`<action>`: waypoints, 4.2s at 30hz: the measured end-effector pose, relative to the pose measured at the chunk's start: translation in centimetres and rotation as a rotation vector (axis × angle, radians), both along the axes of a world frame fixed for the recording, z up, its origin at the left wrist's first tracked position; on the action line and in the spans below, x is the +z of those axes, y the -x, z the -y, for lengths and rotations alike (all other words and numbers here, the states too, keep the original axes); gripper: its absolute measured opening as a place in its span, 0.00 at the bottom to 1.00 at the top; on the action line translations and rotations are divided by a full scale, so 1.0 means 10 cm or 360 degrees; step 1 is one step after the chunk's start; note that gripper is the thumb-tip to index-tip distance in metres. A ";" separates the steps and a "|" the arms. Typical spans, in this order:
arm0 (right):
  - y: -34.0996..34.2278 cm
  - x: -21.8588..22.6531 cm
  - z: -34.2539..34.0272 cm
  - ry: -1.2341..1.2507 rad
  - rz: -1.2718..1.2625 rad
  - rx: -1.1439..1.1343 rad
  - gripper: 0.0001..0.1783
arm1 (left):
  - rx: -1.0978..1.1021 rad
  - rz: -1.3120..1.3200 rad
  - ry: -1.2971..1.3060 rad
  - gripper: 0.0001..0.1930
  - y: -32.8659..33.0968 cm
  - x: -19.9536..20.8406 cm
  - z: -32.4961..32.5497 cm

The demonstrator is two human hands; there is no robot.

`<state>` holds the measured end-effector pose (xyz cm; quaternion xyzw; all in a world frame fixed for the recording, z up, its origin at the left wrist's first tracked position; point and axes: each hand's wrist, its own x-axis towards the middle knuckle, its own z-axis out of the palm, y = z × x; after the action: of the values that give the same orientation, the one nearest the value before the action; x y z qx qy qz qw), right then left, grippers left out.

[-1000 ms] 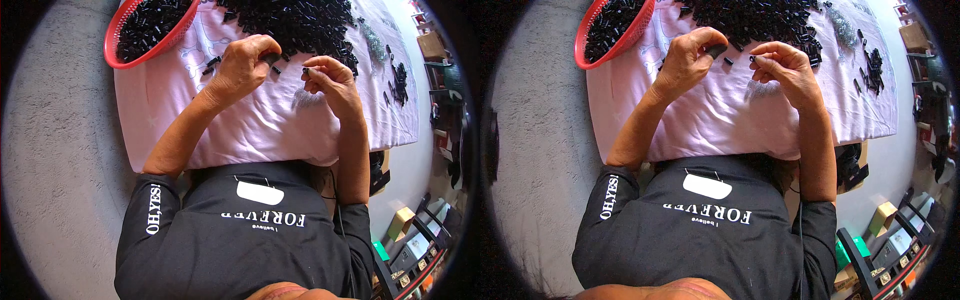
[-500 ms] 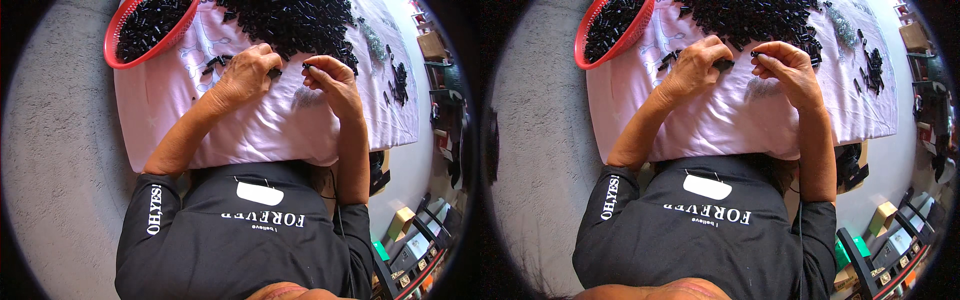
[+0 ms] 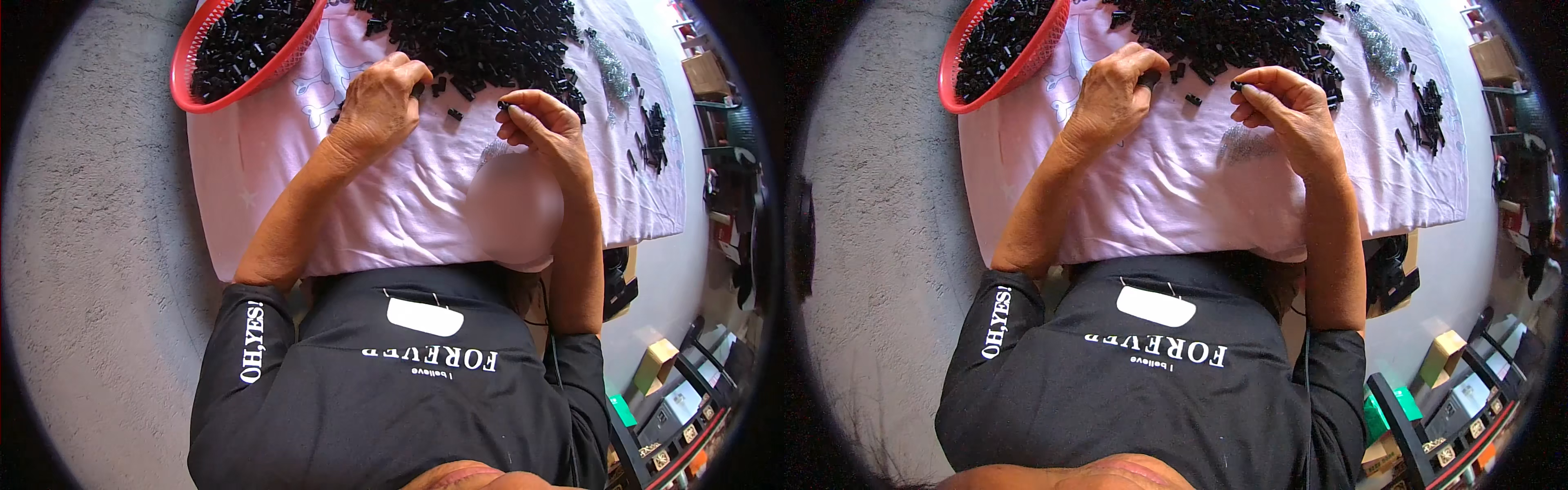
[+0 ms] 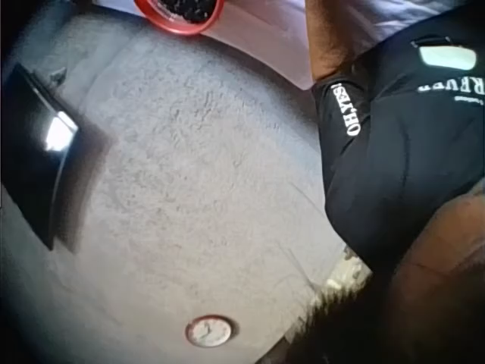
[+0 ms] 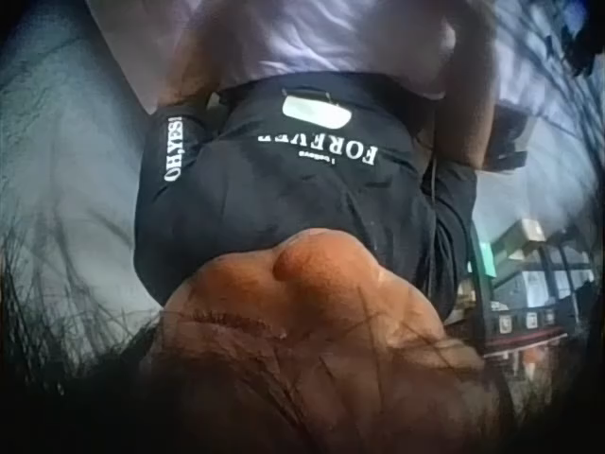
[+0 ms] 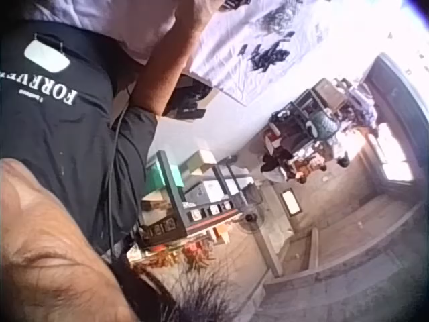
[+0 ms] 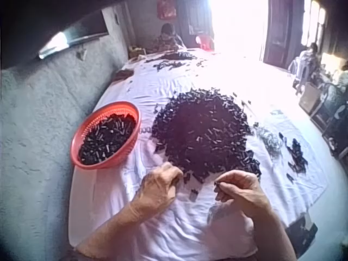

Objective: Manual assembly of small black plastic components on a workshop table.

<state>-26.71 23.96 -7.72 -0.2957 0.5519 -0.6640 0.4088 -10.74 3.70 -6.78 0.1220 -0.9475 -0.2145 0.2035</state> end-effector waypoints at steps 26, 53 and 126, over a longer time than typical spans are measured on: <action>-0.01 0.00 0.00 -0.0033 -0.0009 0.0036 0.09 | -0.0231 -0.0154 -0.0327 0.12 0.05 0.15 -0.27; -0.03 -0.01 0.01 -0.0013 -0.0034 0.0192 0.09 | -0.0470 -0.0488 -0.0519 0.11 0.08 0.13 -0.48; -0.03 0.07 0.01 0.0043 0.0064 0.0111 0.12 | 0.0121 0.0283 0.0234 0.13 -0.18 0.23 0.30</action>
<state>-26.40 23.90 -7.01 -0.3066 0.5240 -0.6626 0.4387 -8.95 0.68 -4.44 0.1612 -0.9697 -0.1249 0.1349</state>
